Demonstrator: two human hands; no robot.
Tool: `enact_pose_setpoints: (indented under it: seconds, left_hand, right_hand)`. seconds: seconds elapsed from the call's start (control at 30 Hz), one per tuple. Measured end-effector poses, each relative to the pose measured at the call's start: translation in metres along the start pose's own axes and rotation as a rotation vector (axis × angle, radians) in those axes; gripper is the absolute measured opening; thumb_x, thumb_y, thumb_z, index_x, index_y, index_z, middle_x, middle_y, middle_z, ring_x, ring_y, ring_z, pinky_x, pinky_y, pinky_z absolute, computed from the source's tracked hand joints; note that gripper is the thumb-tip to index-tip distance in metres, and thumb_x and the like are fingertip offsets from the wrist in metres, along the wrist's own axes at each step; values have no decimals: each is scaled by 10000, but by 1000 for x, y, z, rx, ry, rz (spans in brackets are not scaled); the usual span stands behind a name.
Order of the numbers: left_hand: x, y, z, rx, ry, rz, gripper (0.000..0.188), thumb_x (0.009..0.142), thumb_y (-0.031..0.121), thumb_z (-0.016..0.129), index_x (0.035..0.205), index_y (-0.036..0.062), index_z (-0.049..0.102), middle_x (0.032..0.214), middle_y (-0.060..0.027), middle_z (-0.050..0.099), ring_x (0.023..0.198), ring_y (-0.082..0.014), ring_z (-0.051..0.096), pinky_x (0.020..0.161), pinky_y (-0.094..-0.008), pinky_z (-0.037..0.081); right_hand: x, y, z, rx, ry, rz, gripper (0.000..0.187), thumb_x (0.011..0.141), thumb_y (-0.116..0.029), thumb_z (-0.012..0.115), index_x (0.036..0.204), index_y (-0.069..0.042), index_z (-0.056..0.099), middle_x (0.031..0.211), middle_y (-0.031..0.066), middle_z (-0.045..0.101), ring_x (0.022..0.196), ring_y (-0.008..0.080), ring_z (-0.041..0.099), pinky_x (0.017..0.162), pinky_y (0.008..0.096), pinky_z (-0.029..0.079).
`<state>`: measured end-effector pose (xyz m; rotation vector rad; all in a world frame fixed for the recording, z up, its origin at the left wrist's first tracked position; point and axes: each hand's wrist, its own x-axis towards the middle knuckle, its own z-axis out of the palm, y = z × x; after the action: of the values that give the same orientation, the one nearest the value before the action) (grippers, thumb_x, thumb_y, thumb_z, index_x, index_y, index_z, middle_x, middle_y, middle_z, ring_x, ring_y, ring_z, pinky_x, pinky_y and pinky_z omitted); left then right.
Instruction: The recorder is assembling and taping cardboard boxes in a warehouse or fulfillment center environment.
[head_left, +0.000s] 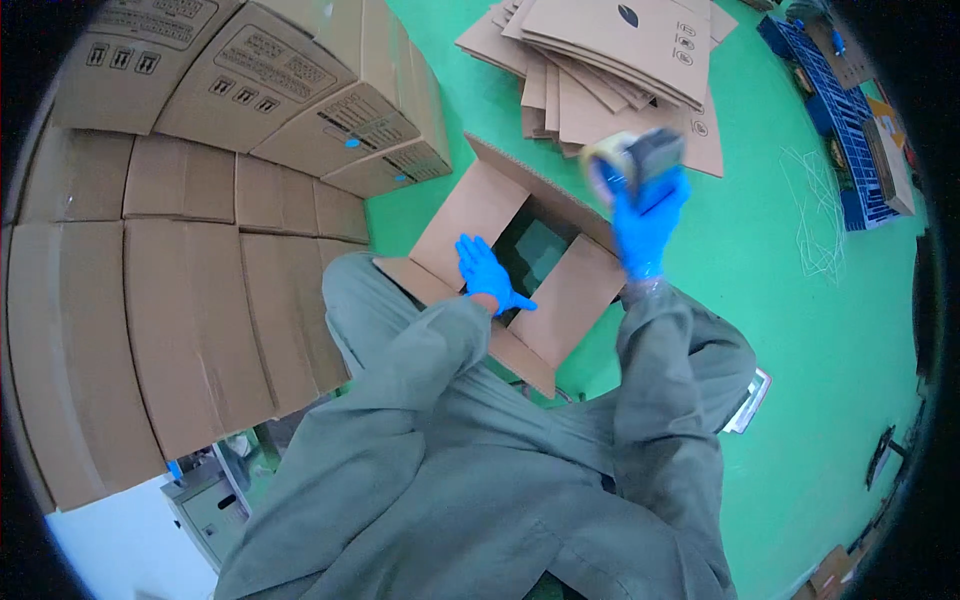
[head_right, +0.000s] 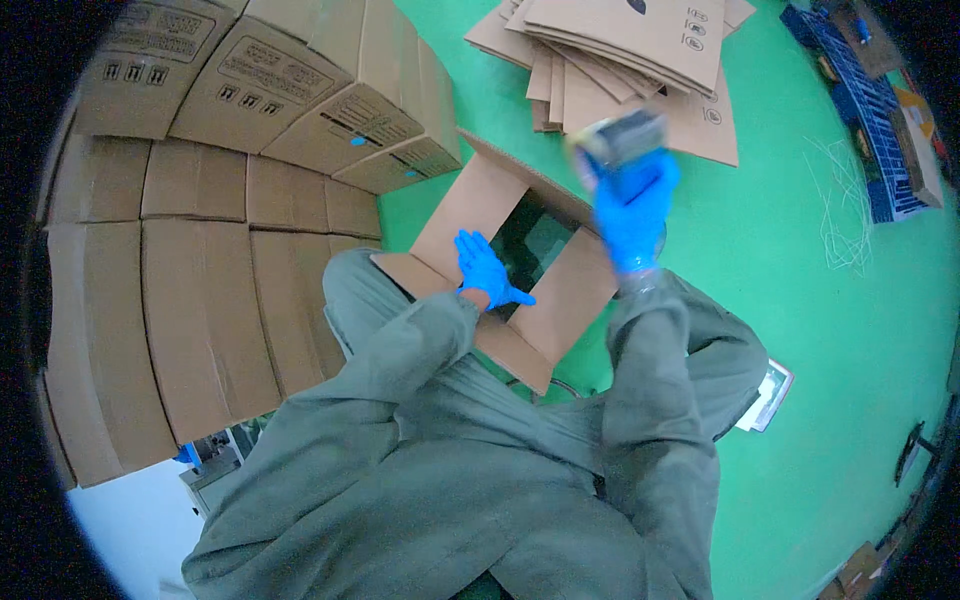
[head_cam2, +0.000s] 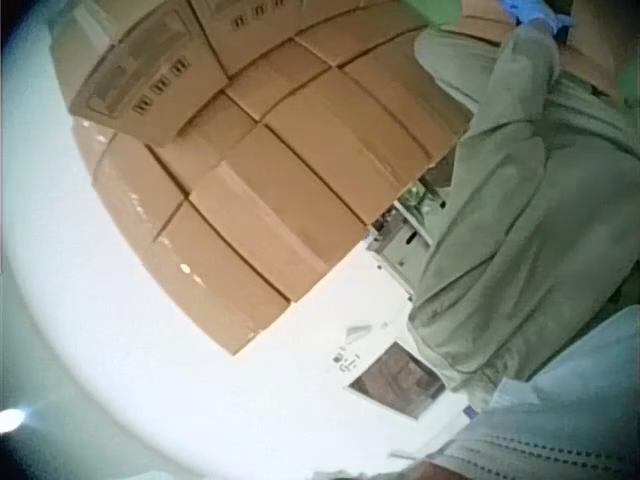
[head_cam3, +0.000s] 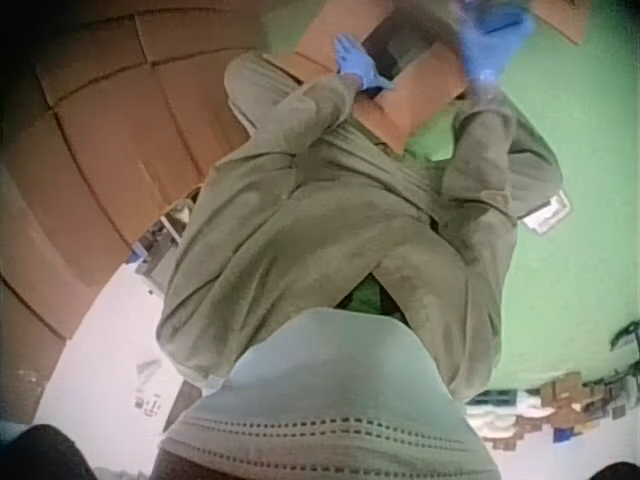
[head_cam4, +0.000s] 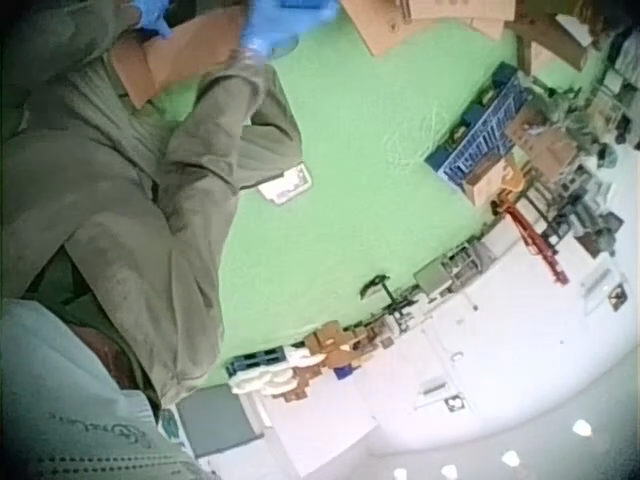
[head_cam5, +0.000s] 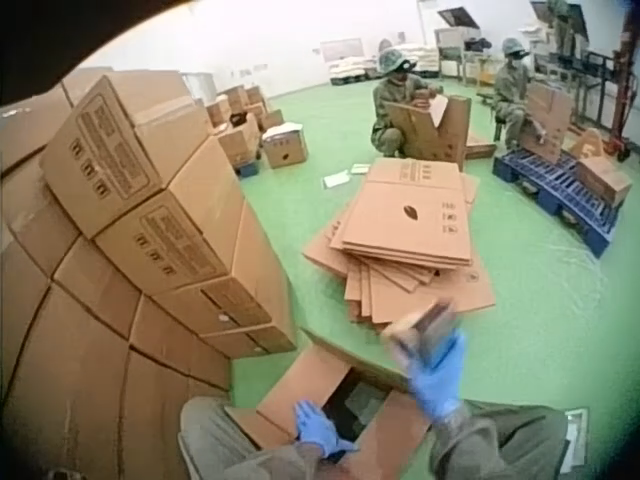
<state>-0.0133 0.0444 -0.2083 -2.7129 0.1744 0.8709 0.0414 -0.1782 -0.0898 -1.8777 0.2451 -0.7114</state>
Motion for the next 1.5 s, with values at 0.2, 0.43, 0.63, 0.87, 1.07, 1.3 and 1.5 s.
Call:
enact_pose_setpoints:
  seconds: [0.2, 0.43, 0.63, 0.87, 1.07, 1.3, 1.5]
  left_hand:
    - [11, 2, 0, 7, -97, -19, 1581, 503, 939, 641, 1528, -135, 99, 1580, -396, 66, 1432, -632, -13, 1150, -704, 6]
    - [-30, -80, -84, -402, -289, 273, 1019, 838, 615, 635, 1566, 24, 236, 1594, -289, 223, 1481, -505, 129, 1188, -608, 137]
    - [-83, -110, -60, -330, 587, 412, 739, 969, 425, 545, 1566, 79, 281, 1603, -177, 300, 1490, -347, 254, 1193, -563, 167]
    - [45, -45, -40, -368, 742, 329, 724, 995, 468, 471, 1567, 73, 272, 1611, -175, 279, 1493, -350, 242, 1197, -569, 160]
    - [66, -35, -36, -355, 593, 341, 739, 1000, 479, 455, 1577, 72, 237, 1628, -170, 238, 1508, -339, 211, 1200, -585, 142]
    - [85, -28, -18, -393, 626, 329, 732, 995, 465, 459, 1583, 91, 232, 1636, -147, 231, 1518, -317, 193, 1211, -570, 112]
    - [84, -38, -25, -436, 574, 366, 736, 988, 470, 462, 1586, 108, 229, 1643, -125, 222, 1523, -308, 179, 1211, -576, 102]
  right_hand:
    - [-50, 33, 5, 377, -38, 334, 674, 793, 17, 532, 1444, 59, 362, 1359, 165, 523, 1087, 247, 568, 924, 340, 480]
    - [-117, 87, 35, 396, -16, 460, 636, 824, 4, 541, 1437, 42, 379, 1344, 148, 505, 1166, 234, 532, 976, 333, 459]
    - [-98, 115, 27, 302, -304, 648, 488, 852, -38, 569, 1319, 23, 443, 1189, 118, 539, 1064, 202, 540, 904, 347, 484]
    - [-86, 121, 26, 280, -437, 536, 577, 847, -32, 550, 1398, 37, 394, 1343, 126, 508, 1084, 202, 549, 862, 323, 507]
    - [-96, 50, 11, 35, -435, 266, 782, 802, -25, 585, 1529, -14, 297, 1467, 192, 456, 1207, 309, 570, 934, 374, 502]
    - [-128, 0, 3, -473, -732, 49, 849, 731, -54, 671, 1526, -180, 404, 1056, 178, 584, 900, 357, 616, 752, 433, 537]
    - [-128, -5, 16, -515, -775, 46, 862, 712, -53, 661, 1523, -208, 414, 951, 157, 550, 833, 359, 594, 701, 450, 529]
